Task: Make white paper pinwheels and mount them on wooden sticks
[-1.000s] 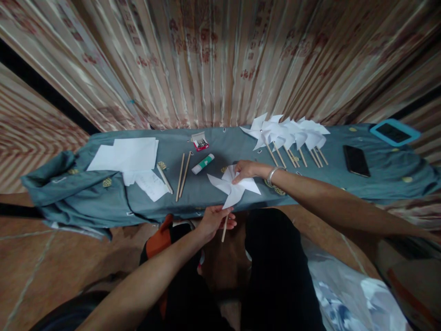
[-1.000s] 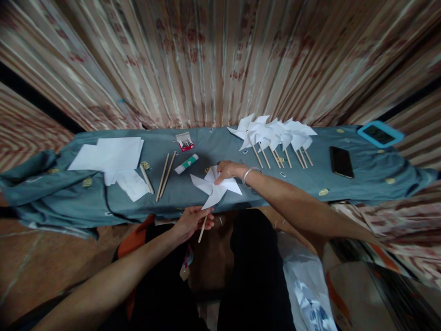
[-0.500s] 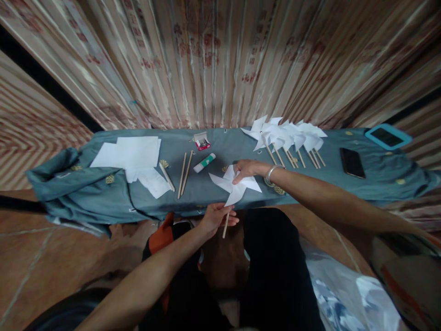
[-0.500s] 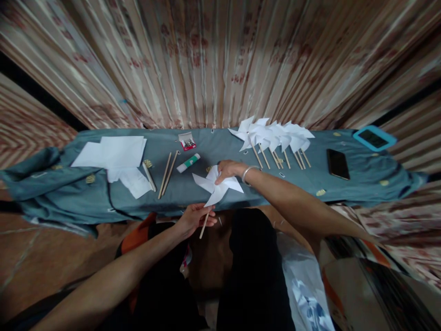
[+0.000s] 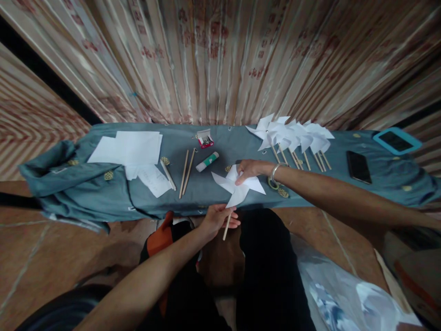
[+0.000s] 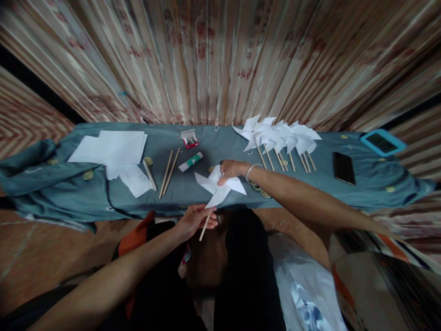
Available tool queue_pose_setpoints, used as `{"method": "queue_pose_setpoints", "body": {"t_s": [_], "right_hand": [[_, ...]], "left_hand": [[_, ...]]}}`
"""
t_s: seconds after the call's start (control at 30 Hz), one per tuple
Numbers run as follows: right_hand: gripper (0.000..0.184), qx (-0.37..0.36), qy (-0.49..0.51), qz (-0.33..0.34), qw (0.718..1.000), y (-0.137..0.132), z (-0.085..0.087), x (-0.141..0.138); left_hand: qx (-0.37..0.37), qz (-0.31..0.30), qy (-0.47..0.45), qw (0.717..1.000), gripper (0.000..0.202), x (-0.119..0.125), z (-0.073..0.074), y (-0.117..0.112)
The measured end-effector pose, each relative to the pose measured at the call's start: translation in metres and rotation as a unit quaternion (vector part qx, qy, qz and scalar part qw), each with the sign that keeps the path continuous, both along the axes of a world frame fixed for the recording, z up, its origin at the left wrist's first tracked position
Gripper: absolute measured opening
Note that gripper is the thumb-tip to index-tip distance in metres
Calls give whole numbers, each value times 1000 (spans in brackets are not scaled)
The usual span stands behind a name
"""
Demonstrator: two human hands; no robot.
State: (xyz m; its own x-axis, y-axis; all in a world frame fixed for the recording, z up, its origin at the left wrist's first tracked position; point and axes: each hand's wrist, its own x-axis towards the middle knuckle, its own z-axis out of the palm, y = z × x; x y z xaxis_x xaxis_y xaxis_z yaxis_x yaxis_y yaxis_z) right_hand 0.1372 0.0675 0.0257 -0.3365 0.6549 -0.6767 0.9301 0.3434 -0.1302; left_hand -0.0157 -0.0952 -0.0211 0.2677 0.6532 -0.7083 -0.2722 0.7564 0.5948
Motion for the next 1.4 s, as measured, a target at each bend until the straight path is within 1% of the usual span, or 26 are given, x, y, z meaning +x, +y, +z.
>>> {"method": "queue_pose_setpoints", "body": {"t_s": [0.1, 0.3, 0.53, 0.7, 0.83, 1.03, 1.2, 1.4], "right_hand": [[51, -6, 1, 13, 1000, 0, 0, 0], [50, -8, -1, 17, 1000, -1, 3, -1], [44, -11, -7, 32, 999, 3, 2, -2], [43, -8, 7, 24, 1000, 3, 0, -1], [42, -3, -8, 15, 1000, 3, -1, -2], [43, -16, -1, 10, 1000, 4, -3, -1], [41, -2, 4, 1, 1000, 0, 0, -1], [42, -11, -2, -5, 1000, 0, 1, -3]], "left_hand": [[2, 1, 2, 1000, 14, -1, 0, 0], [16, -3, 5, 1000, 12, -4, -4, 1], [24, -15, 3, 1000, 7, -5, -8, 3], [18, -8, -10, 1000, 7, 0, -11, -1], [-4, 2, -24, 1000, 9, 10, -11, -3], [-27, 3, -57, 998, 12, 16, -12, -5], [-42, -33, -39, 998, 28, 15, -14, -12], [-51, -39, -41, 997, 36, 24, -7, -11]]}}
